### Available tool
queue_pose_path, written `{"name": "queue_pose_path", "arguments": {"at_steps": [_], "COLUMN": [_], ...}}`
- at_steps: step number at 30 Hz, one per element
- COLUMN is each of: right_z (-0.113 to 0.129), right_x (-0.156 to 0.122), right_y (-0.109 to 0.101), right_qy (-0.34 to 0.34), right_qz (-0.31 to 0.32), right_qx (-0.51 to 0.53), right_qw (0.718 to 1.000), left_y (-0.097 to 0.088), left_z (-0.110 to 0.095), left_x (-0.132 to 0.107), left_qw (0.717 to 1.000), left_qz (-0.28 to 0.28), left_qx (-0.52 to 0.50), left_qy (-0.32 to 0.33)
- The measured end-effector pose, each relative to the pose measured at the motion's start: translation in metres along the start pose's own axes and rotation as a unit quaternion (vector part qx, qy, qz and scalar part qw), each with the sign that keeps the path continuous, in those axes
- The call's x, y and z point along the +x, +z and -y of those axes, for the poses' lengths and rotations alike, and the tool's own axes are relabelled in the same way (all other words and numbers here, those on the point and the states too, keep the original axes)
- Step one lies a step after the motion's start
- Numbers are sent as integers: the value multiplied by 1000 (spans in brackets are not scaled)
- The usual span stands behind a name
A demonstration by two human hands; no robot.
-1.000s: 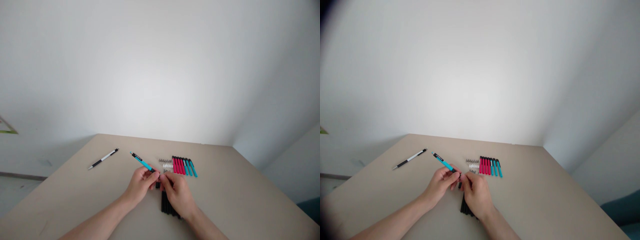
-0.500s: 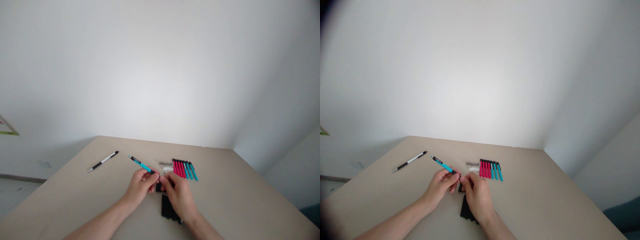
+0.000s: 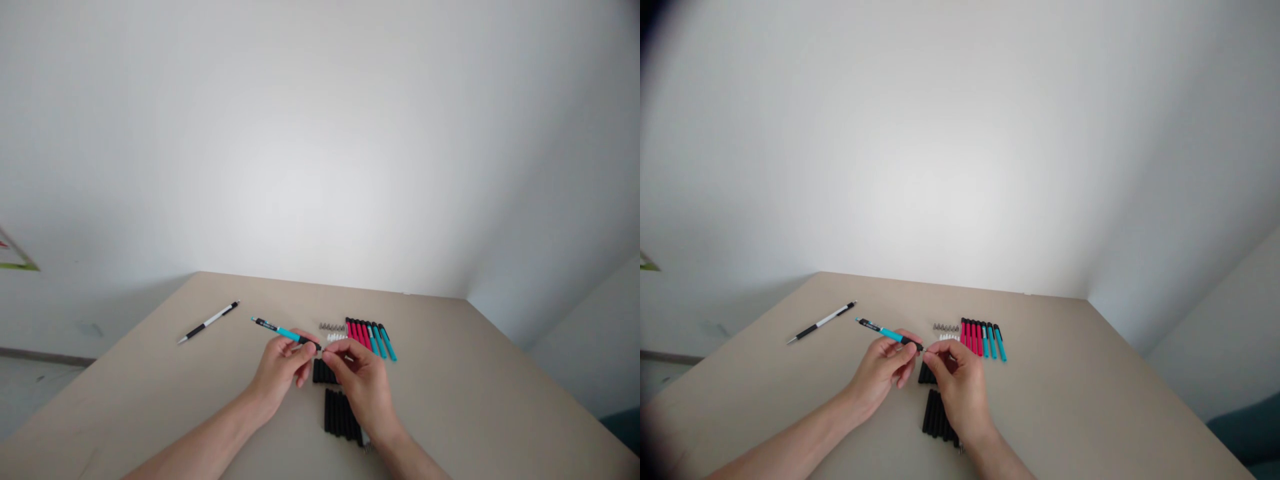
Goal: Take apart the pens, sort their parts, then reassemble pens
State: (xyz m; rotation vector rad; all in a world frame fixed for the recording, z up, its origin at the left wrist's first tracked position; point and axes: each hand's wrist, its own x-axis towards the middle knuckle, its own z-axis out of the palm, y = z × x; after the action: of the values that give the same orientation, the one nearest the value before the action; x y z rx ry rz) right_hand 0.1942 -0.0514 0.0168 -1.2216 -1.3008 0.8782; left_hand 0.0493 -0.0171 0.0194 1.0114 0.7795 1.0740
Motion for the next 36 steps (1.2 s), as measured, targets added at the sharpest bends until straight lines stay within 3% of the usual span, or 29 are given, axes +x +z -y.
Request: {"name": "queue_pose_path", "arguments": {"at_steps": [6,10,13,20,27,36], "right_z": [14,26,23,8,1,0], "right_x": [26,69,92,100,99,97], "right_y": [-11,-10,-3,19,23,20], "right_qy": [-51,-141,-154,-162,-162,-158], "right_qz": [-47,59,170,231,230,239], "right_qx": [-126,-288,-419,-492,-533,-538], "right_qw": [990,945,879,823,798,793], "left_y": [-8,-11,-11,-11,-13,-15], "left_z": [0,3,2,0,4,5], "left_x": [11,15,15,16,17,17], "left_qw": [990,987,984,979,980,981], "left_qz": [-125,-143,-165,-188,-185,-181], "left_qx": [-54,-36,-23,-37,-32,-28], "left_qy": [39,62,64,68,69,72]}}
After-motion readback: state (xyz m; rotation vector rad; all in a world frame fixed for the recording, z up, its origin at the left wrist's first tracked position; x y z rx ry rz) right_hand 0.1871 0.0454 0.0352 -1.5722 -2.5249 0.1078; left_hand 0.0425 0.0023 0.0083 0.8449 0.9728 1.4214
